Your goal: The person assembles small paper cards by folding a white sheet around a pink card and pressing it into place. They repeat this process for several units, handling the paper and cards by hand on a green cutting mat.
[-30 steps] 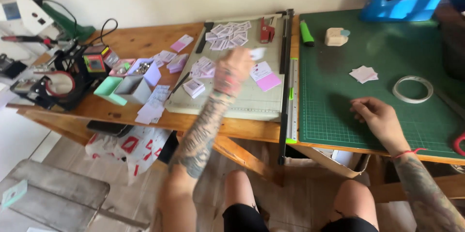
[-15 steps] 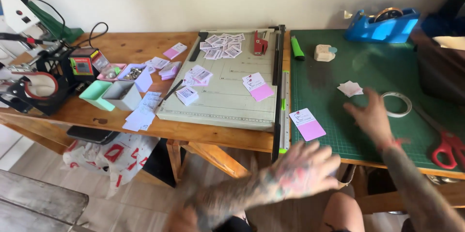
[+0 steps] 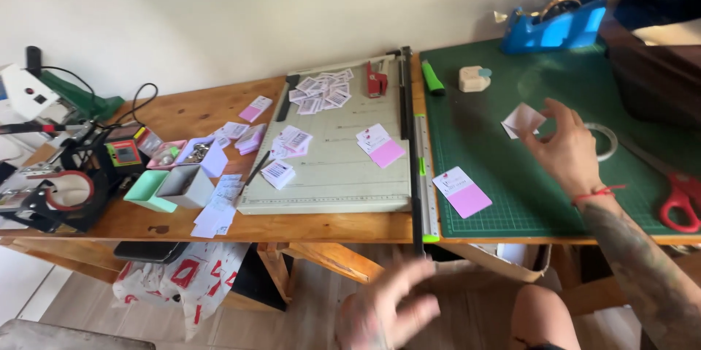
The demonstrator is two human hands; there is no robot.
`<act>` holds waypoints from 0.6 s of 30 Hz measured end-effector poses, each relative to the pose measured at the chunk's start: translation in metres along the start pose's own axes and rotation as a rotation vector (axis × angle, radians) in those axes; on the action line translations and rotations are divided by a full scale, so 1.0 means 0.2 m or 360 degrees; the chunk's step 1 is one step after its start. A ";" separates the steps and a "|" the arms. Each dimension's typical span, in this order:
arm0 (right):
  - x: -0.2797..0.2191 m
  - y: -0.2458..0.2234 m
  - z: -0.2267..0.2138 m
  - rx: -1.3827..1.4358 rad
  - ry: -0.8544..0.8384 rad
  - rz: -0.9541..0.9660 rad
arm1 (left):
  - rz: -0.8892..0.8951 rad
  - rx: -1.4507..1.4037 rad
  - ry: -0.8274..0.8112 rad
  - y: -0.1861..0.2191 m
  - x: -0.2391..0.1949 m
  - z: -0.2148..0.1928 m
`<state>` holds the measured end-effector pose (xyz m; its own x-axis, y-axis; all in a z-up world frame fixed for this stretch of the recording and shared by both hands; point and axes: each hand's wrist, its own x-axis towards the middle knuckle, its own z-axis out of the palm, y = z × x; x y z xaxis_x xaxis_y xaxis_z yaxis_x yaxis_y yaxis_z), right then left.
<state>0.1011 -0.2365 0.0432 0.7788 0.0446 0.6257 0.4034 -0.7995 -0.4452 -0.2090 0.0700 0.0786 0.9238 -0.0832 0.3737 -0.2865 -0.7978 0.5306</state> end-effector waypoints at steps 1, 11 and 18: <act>-0.04 -0.10 -0.09 0.0090 0.0049 -0.0045 | -0.0105 -0.0348 -0.0129 -0.02 0.09 0.00; -0.47 -0.68 -0.51 0.0504 0.0311 -0.0312 | 0.0135 -0.1402 -0.0027 0.28 0.75 0.28; -0.51 -0.69 -0.55 0.1743 -0.0158 0.0630 | 0.0474 -0.1096 0.0120 0.39 0.63 0.18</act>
<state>-0.0879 -0.1967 0.1118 0.9576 -0.0065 0.2879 0.2846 0.1739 -0.9427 -0.1058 -0.0242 0.1403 0.7696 -0.1761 0.6137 -0.6384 -0.1924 0.7453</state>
